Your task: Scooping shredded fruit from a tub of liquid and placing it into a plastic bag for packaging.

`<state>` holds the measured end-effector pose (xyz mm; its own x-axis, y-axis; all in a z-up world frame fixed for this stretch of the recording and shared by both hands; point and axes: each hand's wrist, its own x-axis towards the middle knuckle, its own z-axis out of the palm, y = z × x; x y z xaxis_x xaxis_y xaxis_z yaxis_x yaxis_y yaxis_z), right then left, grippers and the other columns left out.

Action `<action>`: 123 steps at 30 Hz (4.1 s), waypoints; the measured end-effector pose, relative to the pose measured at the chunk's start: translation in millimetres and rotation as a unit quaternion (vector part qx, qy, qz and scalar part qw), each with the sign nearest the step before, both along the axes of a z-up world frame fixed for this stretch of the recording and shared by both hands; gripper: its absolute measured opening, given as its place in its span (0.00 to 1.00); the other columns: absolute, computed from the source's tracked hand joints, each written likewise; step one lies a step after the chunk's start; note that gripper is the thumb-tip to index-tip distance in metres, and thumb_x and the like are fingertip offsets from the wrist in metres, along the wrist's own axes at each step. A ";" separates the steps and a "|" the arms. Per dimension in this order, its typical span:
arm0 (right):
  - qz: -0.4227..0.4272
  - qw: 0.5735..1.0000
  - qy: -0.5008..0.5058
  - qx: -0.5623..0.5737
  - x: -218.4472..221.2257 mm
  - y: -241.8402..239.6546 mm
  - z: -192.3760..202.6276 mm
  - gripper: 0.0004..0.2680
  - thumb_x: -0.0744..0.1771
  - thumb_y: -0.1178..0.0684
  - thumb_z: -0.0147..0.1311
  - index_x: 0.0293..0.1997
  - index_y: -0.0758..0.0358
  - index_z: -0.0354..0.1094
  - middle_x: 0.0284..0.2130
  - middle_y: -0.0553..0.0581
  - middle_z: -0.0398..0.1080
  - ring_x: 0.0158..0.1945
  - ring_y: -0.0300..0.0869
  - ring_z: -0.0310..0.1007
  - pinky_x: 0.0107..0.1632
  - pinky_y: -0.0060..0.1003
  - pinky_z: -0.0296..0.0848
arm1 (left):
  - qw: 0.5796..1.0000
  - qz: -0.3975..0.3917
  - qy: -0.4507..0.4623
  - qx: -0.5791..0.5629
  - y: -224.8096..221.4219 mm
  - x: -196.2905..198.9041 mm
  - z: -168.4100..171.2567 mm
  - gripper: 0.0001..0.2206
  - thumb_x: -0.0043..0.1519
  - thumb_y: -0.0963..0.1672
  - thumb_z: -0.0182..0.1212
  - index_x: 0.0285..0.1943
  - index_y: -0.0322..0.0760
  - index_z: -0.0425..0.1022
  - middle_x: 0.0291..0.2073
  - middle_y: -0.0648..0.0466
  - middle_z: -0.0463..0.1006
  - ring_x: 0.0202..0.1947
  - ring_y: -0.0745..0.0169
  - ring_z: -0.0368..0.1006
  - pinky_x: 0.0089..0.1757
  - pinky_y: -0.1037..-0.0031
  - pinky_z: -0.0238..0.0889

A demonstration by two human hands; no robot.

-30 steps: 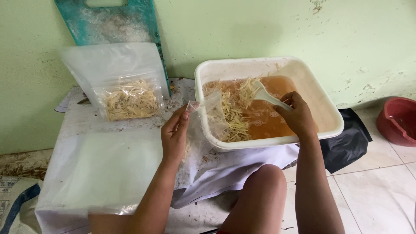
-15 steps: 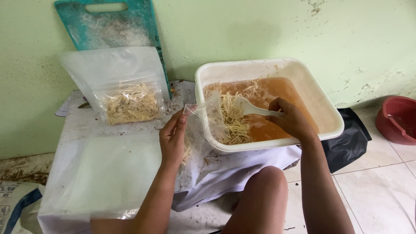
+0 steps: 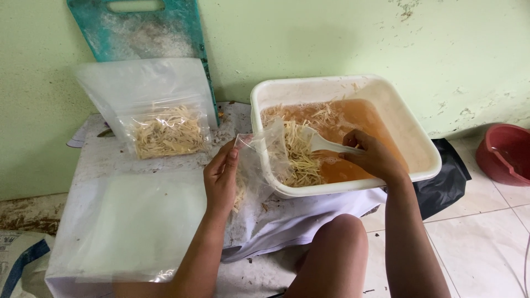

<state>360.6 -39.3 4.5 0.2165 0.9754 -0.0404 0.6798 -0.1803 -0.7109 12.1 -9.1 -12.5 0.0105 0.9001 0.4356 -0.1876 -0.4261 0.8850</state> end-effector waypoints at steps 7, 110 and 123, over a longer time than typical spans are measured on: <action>0.001 1.000 0.019 -0.006 -3.0 -1.8 5.1 0.10 0.63 0.54 0.66 0.46 0.61 0.74 0.34 0.61 0.70 0.35 0.52 0.70 0.38 0.44 0.67 | 1.000 0.002 0.002 -0.004 13.5 -5.5 -31.1 0.14 0.71 0.45 0.52 0.62 0.41 0.78 0.56 0.47 0.80 0.61 0.53 0.72 0.63 0.54 0.58; 0.402 0.837 -0.322 -0.183 -247.8 51.8 157.7 0.09 0.68 0.50 0.55 0.48 0.60 0.78 0.39 0.62 0.79 0.44 0.52 0.81 0.50 0.44 0.77 | 0.977 -0.032 -0.209 -0.013 14.2 -43.0 -10.6 0.11 0.68 0.40 0.59 0.58 0.42 0.79 0.66 0.45 0.72 0.73 0.49 0.59 0.68 0.59 0.50; 0.115 0.888 -0.411 -0.172 -198.6 0.2 255.3 0.10 0.65 0.41 0.59 0.45 0.45 0.84 0.43 0.43 0.84 0.43 0.47 0.82 0.54 0.41 0.75 | 0.976 -0.107 -0.188 -0.034 14.4 -33.6 -8.4 0.10 0.65 0.42 0.61 0.54 0.44 0.79 0.67 0.49 0.72 0.74 0.54 0.59 0.71 0.63 0.51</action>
<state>162.0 -39.1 259.9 0.1070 0.9582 -0.2653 0.9904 -0.0794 0.1128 -21.5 5.4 -20.9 0.0520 0.9218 0.3840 -0.5832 -0.2841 0.7611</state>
